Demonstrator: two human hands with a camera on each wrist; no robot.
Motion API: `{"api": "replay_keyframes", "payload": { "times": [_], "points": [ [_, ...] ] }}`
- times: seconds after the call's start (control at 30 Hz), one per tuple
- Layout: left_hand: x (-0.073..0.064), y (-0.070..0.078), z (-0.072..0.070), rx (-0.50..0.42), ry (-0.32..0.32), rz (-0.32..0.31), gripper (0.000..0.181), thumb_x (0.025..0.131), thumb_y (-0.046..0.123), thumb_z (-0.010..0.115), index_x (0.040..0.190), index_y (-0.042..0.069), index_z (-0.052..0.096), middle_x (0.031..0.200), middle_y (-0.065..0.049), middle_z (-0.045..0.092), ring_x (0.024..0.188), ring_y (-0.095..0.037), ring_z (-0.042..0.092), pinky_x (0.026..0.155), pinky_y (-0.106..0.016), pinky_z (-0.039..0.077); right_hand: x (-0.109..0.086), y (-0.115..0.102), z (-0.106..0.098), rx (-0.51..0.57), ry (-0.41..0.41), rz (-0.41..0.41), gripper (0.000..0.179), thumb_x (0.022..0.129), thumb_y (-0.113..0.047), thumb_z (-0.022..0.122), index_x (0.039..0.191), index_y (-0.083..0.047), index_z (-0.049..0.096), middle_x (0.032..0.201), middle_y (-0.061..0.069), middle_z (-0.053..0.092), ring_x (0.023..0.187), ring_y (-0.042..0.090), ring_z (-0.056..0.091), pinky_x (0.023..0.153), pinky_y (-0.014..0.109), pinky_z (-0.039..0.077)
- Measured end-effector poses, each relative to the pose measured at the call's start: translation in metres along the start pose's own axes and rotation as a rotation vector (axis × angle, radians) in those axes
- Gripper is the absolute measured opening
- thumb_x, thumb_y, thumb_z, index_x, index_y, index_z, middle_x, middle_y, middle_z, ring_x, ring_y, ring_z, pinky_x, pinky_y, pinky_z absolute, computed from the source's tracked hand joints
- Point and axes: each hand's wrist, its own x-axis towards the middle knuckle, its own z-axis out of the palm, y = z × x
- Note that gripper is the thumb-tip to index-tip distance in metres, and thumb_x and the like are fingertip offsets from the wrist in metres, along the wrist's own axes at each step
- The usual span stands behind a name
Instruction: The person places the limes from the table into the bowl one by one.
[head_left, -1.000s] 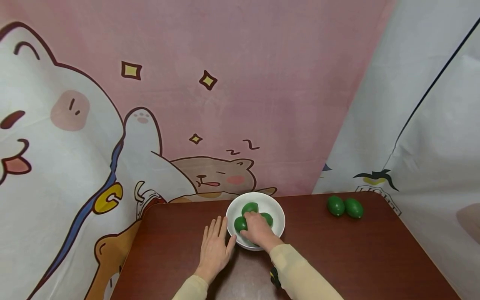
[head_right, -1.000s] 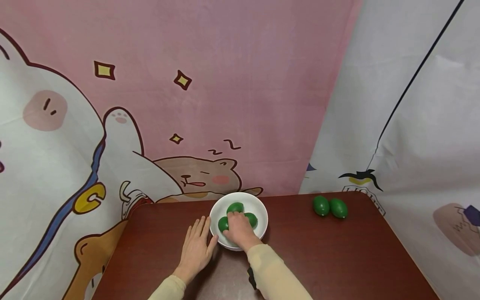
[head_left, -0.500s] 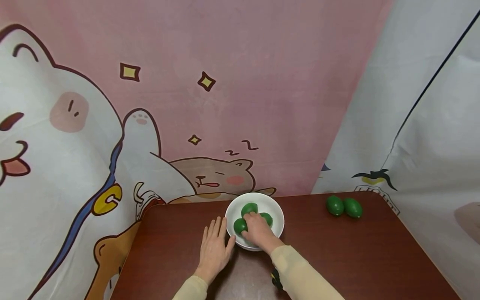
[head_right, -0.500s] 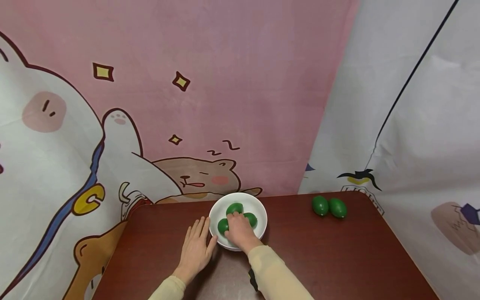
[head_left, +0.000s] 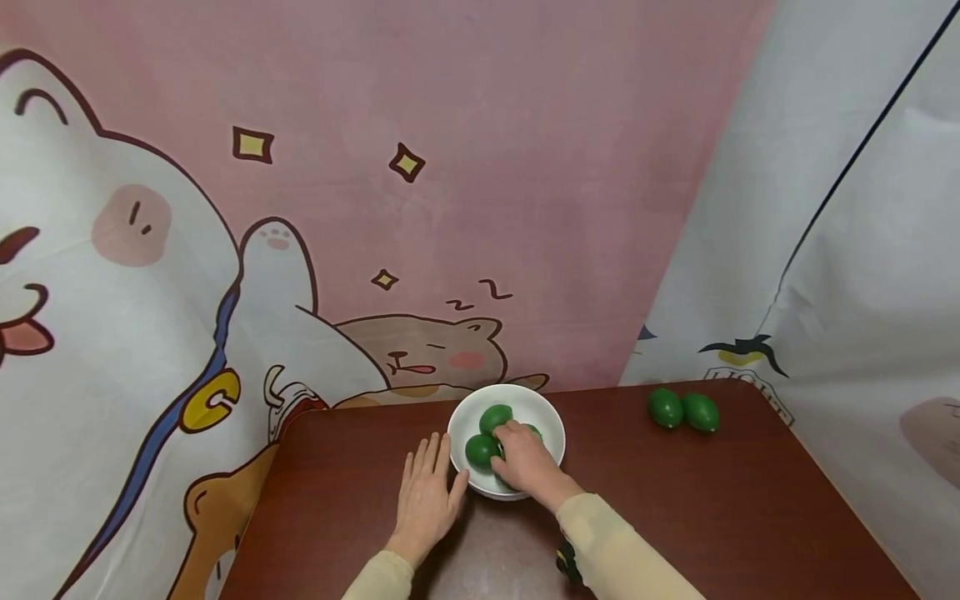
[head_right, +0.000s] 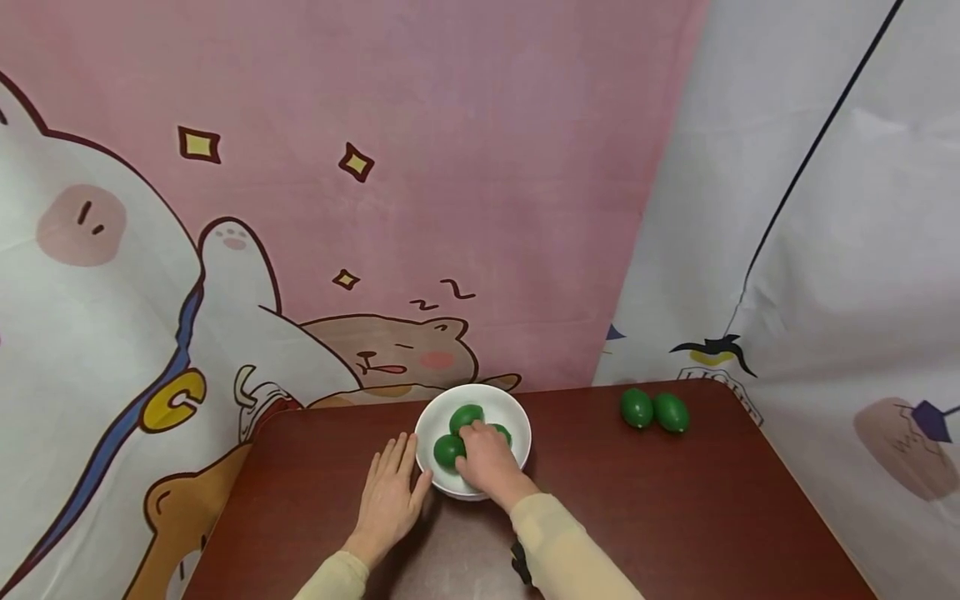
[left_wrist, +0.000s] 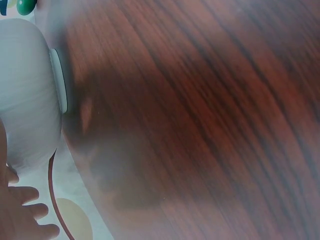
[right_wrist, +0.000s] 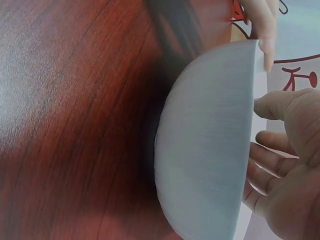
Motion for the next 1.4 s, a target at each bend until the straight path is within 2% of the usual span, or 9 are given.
{"api": "replay_keyframes", "payload": {
  "times": [0.3,0.53,0.8,1.03,1.23,1.4],
  "points": [
    [-0.001,0.0,-0.001,-0.003,-0.015,-0.002,0.068,0.105,0.048,0.052,0.159,0.008,0.04,0.159,-0.019,0.043,0.15,-0.037,0.037,0.121,-0.058,0.029,-0.009,0.008,-0.009,0.038,0.048,-0.022,0.03,0.084,-0.011,0.079,0.11,0.002,0.071,0.105,0.016,0.068,0.097,0.035,0.064,0.085,0.054,0.053],
    [-0.001,0.0,0.0,-0.01,-0.014,-0.006,0.069,0.104,0.046,0.055,0.159,0.008,0.04,0.159,-0.02,0.044,0.15,-0.037,0.037,0.121,-0.059,0.029,-0.016,0.019,-0.016,0.052,0.093,-0.032,0.032,0.083,-0.013,0.078,0.11,0.003,0.072,0.103,0.013,0.067,0.096,0.032,0.064,0.087,0.048,0.054],
    [-0.001,0.0,-0.001,-0.017,-0.008,-0.001,0.07,0.104,0.048,0.054,0.159,0.007,0.041,0.159,-0.02,0.044,0.15,-0.038,0.037,0.12,-0.059,0.03,-0.024,0.027,-0.026,0.073,0.13,0.02,0.032,0.084,-0.011,0.078,0.112,0.002,0.072,0.105,0.013,0.067,0.102,0.035,0.064,0.091,0.052,0.054],
    [0.0,0.001,0.0,-0.017,0.004,0.003,0.07,0.104,0.048,0.054,0.159,0.008,0.039,0.159,-0.02,0.044,0.151,-0.036,0.036,0.121,-0.059,0.029,-0.029,0.034,-0.036,0.107,0.188,0.045,0.029,0.084,-0.009,0.078,0.11,0.001,0.072,0.106,0.015,0.067,0.1,0.036,0.064,0.088,0.053,0.055],
    [0.0,0.002,-0.001,-0.026,0.041,0.02,0.068,0.103,0.045,0.058,0.156,0.005,0.044,0.156,-0.021,0.048,0.147,-0.039,0.041,0.118,-0.061,0.032,-0.033,0.042,-0.04,0.103,0.212,0.08,0.035,0.086,-0.01,0.078,0.118,0.001,0.07,0.113,0.017,0.068,0.106,0.037,0.064,0.091,0.052,0.055],
    [0.0,0.003,-0.002,-0.037,0.024,0.008,0.068,0.103,0.044,0.058,0.156,0.005,0.043,0.156,-0.021,0.047,0.147,-0.039,0.04,0.118,-0.061,0.033,-0.036,0.049,-0.044,0.116,0.239,0.104,0.036,0.087,-0.008,0.078,0.12,0.002,0.069,0.111,0.015,0.067,0.103,0.034,0.064,0.087,0.05,0.056]
  ]
}}
